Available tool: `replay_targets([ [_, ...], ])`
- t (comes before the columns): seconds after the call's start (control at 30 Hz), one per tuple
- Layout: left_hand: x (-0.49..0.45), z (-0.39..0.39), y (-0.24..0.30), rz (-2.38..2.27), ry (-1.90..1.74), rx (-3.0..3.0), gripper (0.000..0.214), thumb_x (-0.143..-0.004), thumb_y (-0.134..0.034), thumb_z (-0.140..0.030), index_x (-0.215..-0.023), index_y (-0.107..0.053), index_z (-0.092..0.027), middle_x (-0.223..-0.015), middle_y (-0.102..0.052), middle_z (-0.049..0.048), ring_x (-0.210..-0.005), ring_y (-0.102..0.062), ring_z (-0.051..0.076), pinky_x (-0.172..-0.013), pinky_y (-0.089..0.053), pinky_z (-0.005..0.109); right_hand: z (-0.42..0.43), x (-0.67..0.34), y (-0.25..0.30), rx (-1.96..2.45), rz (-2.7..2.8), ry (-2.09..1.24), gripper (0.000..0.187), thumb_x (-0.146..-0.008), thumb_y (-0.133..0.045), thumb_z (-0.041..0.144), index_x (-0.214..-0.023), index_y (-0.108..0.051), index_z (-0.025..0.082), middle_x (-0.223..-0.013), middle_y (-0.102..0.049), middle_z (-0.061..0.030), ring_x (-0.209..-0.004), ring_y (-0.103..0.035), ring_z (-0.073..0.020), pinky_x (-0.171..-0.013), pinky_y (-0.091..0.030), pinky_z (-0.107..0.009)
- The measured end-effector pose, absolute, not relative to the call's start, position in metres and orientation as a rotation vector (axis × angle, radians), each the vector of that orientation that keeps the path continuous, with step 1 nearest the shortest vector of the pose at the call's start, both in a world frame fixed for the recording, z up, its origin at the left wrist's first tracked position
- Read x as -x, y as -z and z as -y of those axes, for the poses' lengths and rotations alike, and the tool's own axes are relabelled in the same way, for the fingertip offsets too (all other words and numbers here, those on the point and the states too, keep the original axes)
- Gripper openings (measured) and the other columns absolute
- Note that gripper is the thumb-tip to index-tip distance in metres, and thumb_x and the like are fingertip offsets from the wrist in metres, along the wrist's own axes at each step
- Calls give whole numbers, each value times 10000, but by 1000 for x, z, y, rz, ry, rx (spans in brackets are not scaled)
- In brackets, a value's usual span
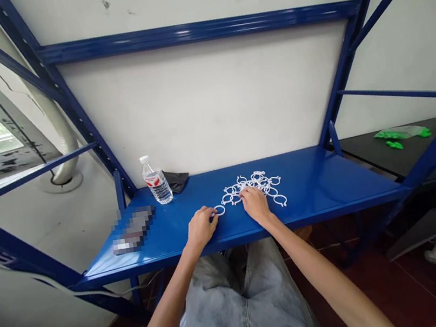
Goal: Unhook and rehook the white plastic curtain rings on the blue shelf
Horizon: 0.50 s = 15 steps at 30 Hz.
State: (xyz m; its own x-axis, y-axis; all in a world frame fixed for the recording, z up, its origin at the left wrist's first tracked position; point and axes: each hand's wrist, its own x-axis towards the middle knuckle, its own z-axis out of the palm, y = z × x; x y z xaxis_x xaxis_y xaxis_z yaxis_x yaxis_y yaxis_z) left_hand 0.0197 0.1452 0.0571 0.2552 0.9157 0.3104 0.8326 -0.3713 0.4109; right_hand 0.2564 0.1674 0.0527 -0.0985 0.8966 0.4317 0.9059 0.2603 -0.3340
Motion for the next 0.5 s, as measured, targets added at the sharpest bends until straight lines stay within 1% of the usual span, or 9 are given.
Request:
replay_targets([
  [0.07, -10, -155, -52, -1620, -831, -2338, 273, -972, -570, -302, -1121, -779, -211, -1076, -732, 104, -957, -700, 251, -836, -507, 332, -165, -256, -54, 1661, 1940, 48, 398, -1044, -429, 153, -1169, -803, 208, -1254, -707, -158, -1200, -587, -336, -1035, -466, -471],
  [0.17, 4, -163, -45, -1563, -922, -2286, 299, -947, -580, -315, -1145, -772, -200, -1053, -738, 91, -880, -688, 233, -802, -516, 333, -162, -253, -56, 1657, 1896, 113, 420, -1039, -411, 168, -1237, -780, 196, -1293, -675, -181, -1222, -550, -356, -1041, -462, -499],
  [0.27, 8, -165, -41, -1562, -972, -2210, 328, -913, -605, -326, -1169, -766, -198, -996, -750, 77, -850, -677, 232, -798, -521, 339, -161, -252, -58, 1677, 1857, 146, 406, -1037, -429, 204, -1255, -771, 194, -1258, -662, -192, -1204, -543, -358, -1029, -474, -495],
  [0.33, 6, -166, -39, -1574, -993, -2168, 329, -899, -624, -330, -1155, -773, -188, -988, -758, 78, -858, -679, 234, -813, -523, 343, -160, -252, -58, 1719, 1835, 139, 388, -1031, -471, 247, -1283, -760, 185, -1252, -655, -199, -1207, -545, -366, -1034, -477, -500],
  [0.4, 5, -167, -39, -1576, -995, -2155, 309, -901, -632, -334, -1122, -787, -185, -1007, -765, 86, -869, -687, 237, -813, -523, 343, -159, -252, -59, 1694, 1867, 140, 419, -1026, -522, 324, -1369, -719, 185, -1345, -631, -200, -1289, -517, -380, -1092, -453, -518],
  [0.43, 4, -167, -38, -1573, -992, -2157, 297, -903, -634, -333, -1107, -794, -187, -1016, -766, 89, -873, -691, 238, -811, -523, 341, -159, -251, -59, 1644, 1918, 143, 460, -1022, -547, 371, -1425, -685, 199, -1428, -602, -191, -1361, -478, -389, -1137, -423, -531],
  [0.5, 4, -167, -38, -1567, -991, -2163, 279, -907, -636, -324, -1089, -805, -196, -1025, -768, 90, -878, -699, 239, -811, -524, 337, -161, -248, -58, 1501, 2081, 136, 529, -1010, -592, 447, -1503, -627, 259, -1584, -514, -141, -1497, -364, -395, -1220, -338, -556],
])
